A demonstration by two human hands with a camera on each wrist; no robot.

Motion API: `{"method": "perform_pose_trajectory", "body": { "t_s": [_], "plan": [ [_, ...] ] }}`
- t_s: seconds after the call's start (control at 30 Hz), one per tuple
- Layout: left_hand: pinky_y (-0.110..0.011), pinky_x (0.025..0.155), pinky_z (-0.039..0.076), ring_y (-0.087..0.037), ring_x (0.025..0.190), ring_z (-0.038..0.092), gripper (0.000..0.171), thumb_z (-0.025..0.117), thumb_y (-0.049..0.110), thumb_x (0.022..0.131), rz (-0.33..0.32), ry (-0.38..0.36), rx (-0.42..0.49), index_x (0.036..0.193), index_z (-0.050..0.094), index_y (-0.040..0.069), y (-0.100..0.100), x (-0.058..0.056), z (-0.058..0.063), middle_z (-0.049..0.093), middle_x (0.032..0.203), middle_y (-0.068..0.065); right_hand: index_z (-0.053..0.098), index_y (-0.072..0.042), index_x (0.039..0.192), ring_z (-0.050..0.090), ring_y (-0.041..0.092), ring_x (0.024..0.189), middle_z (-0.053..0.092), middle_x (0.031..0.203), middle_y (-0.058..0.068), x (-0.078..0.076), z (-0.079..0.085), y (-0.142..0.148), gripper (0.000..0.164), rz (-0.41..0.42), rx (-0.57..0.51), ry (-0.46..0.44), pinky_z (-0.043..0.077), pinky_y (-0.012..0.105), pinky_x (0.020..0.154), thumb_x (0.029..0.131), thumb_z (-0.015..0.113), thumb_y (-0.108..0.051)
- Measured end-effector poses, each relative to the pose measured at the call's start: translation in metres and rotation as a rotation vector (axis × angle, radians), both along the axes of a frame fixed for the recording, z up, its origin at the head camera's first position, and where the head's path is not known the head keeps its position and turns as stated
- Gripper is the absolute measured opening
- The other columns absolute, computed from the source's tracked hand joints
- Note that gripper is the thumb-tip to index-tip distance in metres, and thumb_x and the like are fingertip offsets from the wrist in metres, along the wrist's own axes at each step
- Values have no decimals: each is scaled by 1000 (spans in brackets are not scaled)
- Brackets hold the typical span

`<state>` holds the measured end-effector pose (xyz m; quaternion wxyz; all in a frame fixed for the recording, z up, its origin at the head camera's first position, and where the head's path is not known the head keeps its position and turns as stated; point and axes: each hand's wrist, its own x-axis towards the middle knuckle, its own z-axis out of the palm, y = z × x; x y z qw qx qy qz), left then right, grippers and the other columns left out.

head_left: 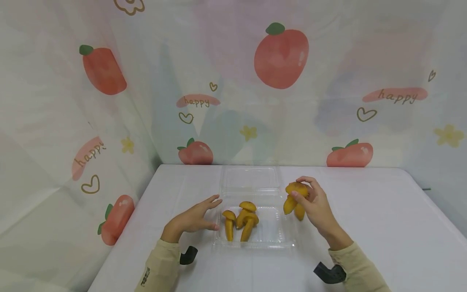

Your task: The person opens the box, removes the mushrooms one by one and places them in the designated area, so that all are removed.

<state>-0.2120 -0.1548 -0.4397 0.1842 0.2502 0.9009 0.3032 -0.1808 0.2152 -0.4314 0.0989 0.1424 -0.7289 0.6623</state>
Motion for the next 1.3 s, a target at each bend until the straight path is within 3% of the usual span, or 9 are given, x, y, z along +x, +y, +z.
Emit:
{"method": "perform_pose_trajectory", "body": {
  "t_s": [0.13, 0.33, 0.53, 0.63, 0.93, 1.2, 1.3],
  "plan": [
    [-63, 121, 27, -40, 154, 25, 84, 80, 24, 88, 3, 2, -9, 157, 36, 7, 1, 1, 0, 22, 169, -14, 54, -3, 129, 64, 0, 95, 65, 112, -13, -1, 1, 6, 29, -38, 18, 42, 53, 10, 85, 100, 58, -1],
    [-64, 121, 27, -41, 154, 25, 85, 80, 23, 87, -3, 3, -6, 157, 35, 6, 1, 1, 0, 22, 169, -15, 56, 5, 135, 60, -3, 94, 60, 112, -16, -2, 5, 17, 34, -121, 201, 152, 52, 7, 83, 101, 57, -2],
    [-63, 121, 27, -39, 155, 25, 84, 80, 23, 87, 1, 0, -3, 157, 36, 8, 1, -1, -2, 23, 169, -13, 57, 1, 137, 57, -2, 86, 58, 110, -21, 0, 10, 36, 38, -176, 343, 198, 51, 6, 76, 100, 60, -1],
    [-63, 121, 27, -39, 155, 25, 84, 80, 22, 87, 5, -4, 0, 157, 36, 8, 1, -1, -2, 22, 169, -12, 56, 0, 139, 57, -1, 83, 60, 108, -16, 0, 12, 46, 41, -180, 392, 189, 50, 8, 74, 98, 62, -1],
    [-63, 121, 27, -39, 155, 25, 84, 80, 22, 87, 15, -6, -2, 158, 35, 8, 0, 0, -2, 22, 169, -12, 45, 2, 147, 55, -9, 89, 58, 125, 25, 1, 20, 71, 48, -125, 508, 104, 52, 7, 74, 101, 58, -4],
    [-63, 121, 27, -39, 155, 25, 84, 81, 22, 87, 17, 2, -2, 158, 36, 9, 1, 0, -2, 23, 169, -11, 40, 3, 149, 51, -10, 89, 55, 129, 28, -2, 14, 89, 49, -134, 561, 17, 50, 6, 75, 102, 54, -4],
    [-63, 121, 27, -39, 155, 25, 84, 81, 22, 87, 17, 1, 2, 157, 37, 9, 1, -1, -2, 23, 169, -11, 38, 3, 150, 54, -3, 90, 55, 129, 29, -4, 11, 93, 50, -153, 569, -15, 50, 6, 74, 103, 54, -6]
  ]
}}
